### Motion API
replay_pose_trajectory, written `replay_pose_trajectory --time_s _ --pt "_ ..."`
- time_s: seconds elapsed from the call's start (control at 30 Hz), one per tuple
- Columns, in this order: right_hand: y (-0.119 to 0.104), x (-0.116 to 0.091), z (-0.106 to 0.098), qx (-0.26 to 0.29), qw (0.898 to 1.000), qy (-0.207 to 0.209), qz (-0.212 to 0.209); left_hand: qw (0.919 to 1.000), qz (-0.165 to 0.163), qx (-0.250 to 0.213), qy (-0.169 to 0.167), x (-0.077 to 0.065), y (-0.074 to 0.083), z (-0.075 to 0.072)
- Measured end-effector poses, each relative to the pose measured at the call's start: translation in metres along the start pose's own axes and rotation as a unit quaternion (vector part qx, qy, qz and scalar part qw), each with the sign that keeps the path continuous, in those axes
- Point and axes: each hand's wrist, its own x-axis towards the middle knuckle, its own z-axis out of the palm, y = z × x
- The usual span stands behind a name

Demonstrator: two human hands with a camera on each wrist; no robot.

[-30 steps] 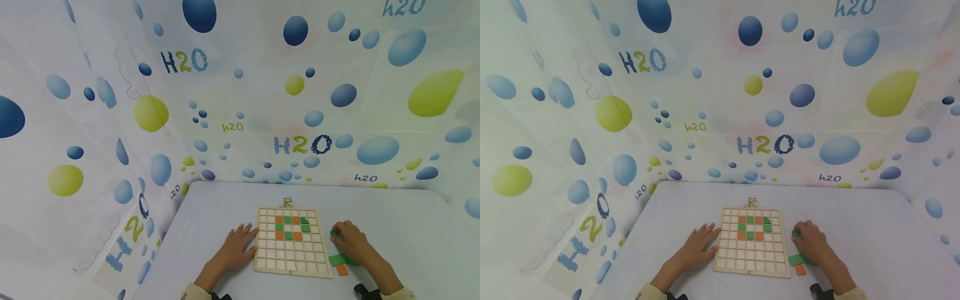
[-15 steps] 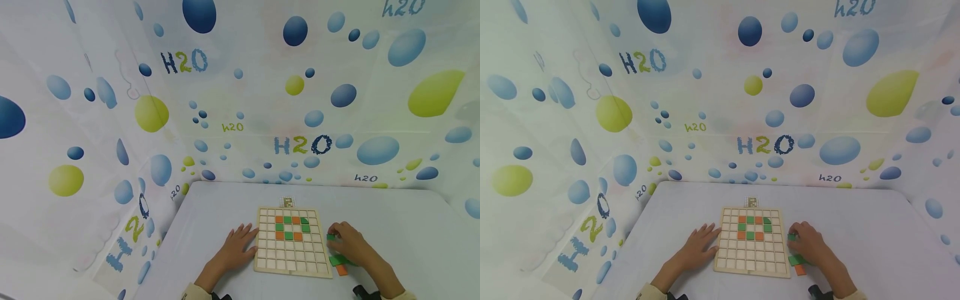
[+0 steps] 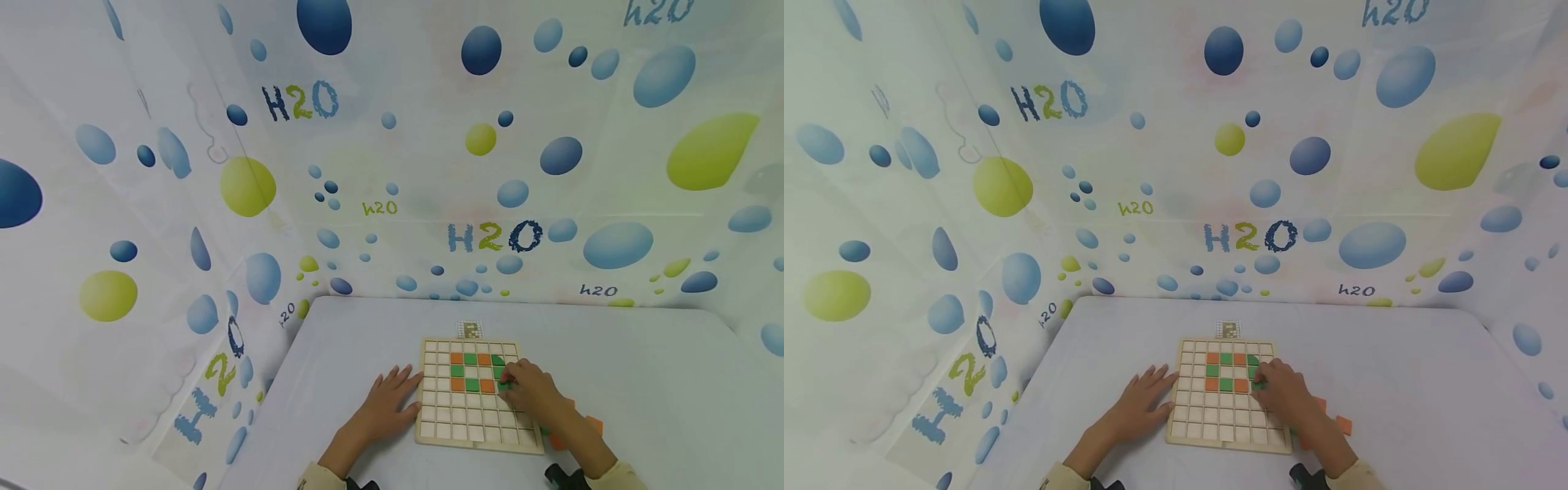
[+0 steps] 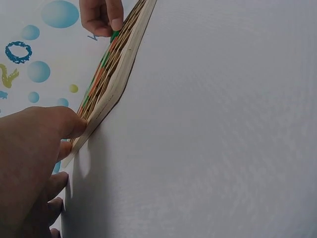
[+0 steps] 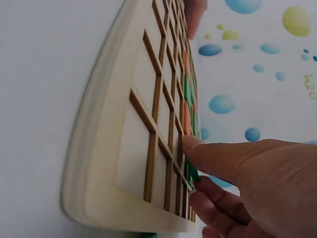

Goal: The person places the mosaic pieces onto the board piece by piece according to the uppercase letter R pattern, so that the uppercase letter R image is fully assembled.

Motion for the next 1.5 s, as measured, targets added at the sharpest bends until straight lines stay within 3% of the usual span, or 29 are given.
replay_pose_trajectory --time_s 0.3,0.8,1.03,1.27,1.5 --pt "-0.007 -0.002 0.001 -0.033 0.998 0.024 -0.042 1.0000 0.003 0.002 0.001 0.000 0.000 0.000" --pt "-0.002 -0.001 0.005 -0.065 0.997 0.034 -0.019 1.0000 0.000 0.010 0.000 -0.001 0.000 -0.002" --pt "0.006 -0.012 -0.015 -0.031 0.999 0.028 0.034 1.0000 0.000 0.001 -0.005 -0.001 0.000 -0.001" --pt "0.041 -0.027 -0.042 -0.022 0.992 -0.015 0.121 1.0000 0.000 0.007 -0.005 0.000 -0.004 0.001" --pt "0.061 -0.044 -0.057 -0.016 0.988 -0.048 0.145 0.9999 0.004 0.011 -0.004 0.002 -0.006 0.002"
